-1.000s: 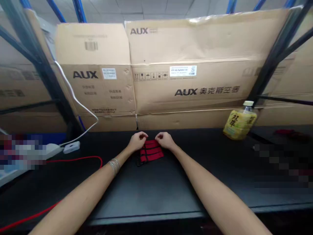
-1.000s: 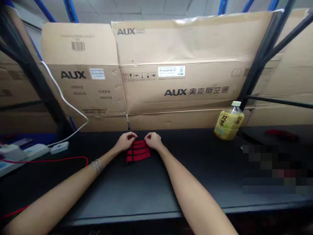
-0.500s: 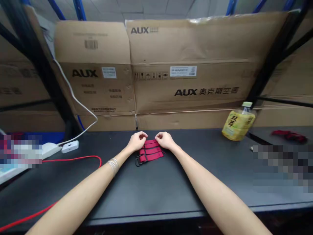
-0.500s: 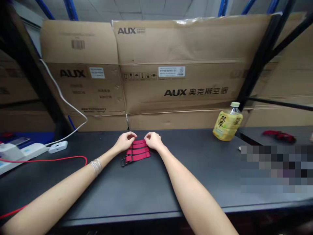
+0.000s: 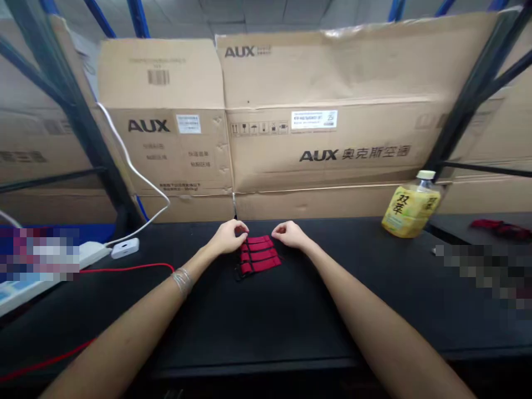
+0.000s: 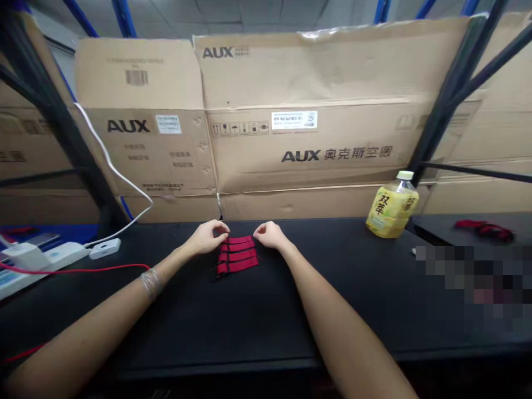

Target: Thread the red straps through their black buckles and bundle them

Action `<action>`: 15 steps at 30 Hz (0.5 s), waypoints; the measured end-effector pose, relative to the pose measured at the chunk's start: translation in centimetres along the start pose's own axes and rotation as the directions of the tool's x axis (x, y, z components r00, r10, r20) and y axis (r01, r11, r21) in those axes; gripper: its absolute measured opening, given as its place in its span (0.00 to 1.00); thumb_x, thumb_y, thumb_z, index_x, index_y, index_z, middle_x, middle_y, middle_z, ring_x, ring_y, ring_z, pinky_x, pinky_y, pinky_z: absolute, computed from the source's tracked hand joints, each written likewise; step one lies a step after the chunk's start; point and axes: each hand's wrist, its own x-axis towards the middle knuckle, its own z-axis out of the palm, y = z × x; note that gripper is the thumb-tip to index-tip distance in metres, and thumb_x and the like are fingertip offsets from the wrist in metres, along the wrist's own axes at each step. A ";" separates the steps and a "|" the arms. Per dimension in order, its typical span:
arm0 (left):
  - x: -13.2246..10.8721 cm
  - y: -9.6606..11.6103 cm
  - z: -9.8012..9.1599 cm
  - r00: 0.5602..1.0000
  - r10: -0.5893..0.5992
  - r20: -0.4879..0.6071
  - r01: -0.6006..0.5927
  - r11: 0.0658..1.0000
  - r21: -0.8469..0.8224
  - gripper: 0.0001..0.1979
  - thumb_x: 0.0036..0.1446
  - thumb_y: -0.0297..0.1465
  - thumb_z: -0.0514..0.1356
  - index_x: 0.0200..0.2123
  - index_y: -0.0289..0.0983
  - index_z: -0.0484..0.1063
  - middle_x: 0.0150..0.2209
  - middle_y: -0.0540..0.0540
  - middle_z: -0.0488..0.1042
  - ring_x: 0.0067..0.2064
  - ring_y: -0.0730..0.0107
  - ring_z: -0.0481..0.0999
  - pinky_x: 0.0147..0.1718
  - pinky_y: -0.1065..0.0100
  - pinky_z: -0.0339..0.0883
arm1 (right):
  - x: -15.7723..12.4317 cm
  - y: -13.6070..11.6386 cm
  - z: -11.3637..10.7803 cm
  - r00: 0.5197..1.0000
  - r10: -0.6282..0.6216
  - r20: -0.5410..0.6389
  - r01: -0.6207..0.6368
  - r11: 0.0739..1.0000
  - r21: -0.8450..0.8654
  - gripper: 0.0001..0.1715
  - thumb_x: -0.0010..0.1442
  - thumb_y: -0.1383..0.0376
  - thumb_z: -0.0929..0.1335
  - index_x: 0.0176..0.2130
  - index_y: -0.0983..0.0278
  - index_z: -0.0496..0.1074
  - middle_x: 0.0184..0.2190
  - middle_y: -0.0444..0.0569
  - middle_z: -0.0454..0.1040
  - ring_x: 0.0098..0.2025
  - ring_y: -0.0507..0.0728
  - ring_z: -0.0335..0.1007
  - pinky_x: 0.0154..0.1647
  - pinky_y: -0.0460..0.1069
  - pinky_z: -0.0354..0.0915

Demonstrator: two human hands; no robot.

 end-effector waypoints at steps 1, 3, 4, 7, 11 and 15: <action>0.0 -0.1 -0.2 1.000 0.023 0.002 -0.023 0.999 0.031 0.10 0.48 0.32 0.56 0.33 0.36 0.73 0.34 0.46 0.73 0.37 0.66 0.71 0.37 0.68 0.65 | -0.1 -0.1 0.0 1.000 -0.006 0.024 0.006 1.000 0.008 0.08 0.48 0.67 0.67 0.30 0.66 0.76 0.27 0.47 0.76 0.30 0.52 0.70 0.31 0.43 0.62; 0.0 -0.2 -0.5 0.997 0.076 0.026 -0.077 0.993 0.086 0.09 0.49 0.32 0.55 0.32 0.36 0.73 0.33 0.45 0.72 0.36 0.66 0.71 0.38 0.68 0.64 | -0.2 -0.4 0.0 0.999 -0.014 0.047 0.014 1.000 0.016 0.08 0.49 0.67 0.67 0.30 0.67 0.76 0.27 0.47 0.76 0.30 0.51 0.69 0.31 0.42 0.61; 0.0 -0.2 -0.6 0.994 0.096 0.043 -0.100 0.989 0.105 0.09 0.49 0.32 0.55 0.32 0.36 0.73 0.33 0.45 0.72 0.36 0.65 0.71 0.38 0.68 0.64 | -0.2 -0.5 0.0 0.999 -0.016 0.049 0.015 1.000 0.014 0.08 0.49 0.67 0.67 0.30 0.67 0.76 0.27 0.47 0.76 0.30 0.51 0.69 0.31 0.42 0.61; -0.1 -0.1 -0.8 0.989 0.119 0.090 -0.130 0.983 0.130 0.09 0.50 0.32 0.55 0.31 0.36 0.73 0.33 0.44 0.72 0.36 0.65 0.71 0.37 0.68 0.63 | -0.3 -0.6 0.1 0.998 -0.018 0.054 0.018 1.000 0.010 0.08 0.49 0.67 0.67 0.30 0.67 0.76 0.28 0.48 0.76 0.30 0.52 0.69 0.31 0.43 0.62; -0.3 0.5 -1.0 0.984 0.124 0.128 -0.143 0.978 0.150 0.09 0.50 0.33 0.55 0.31 0.37 0.74 0.32 0.44 0.72 0.36 0.64 0.71 0.37 0.67 0.63 | -0.2 -0.5 -0.1 0.996 -0.021 0.085 0.018 0.999 0.037 0.08 0.48 0.67 0.68 0.30 0.68 0.76 0.28 0.48 0.76 0.30 0.51 0.69 0.31 0.42 0.62; -0.3 0.9 -1.1 0.979 0.122 0.163 -0.143 0.982 0.125 0.09 0.50 0.34 0.56 0.30 0.37 0.74 0.31 0.45 0.72 0.34 0.65 0.71 0.35 0.68 0.62 | -0.4 -0.5 -0.6 0.983 0.004 0.182 -0.016 0.998 0.067 0.10 0.48 0.64 0.70 0.31 0.68 0.75 0.24 0.47 0.74 0.25 0.50 0.67 0.25 0.42 0.60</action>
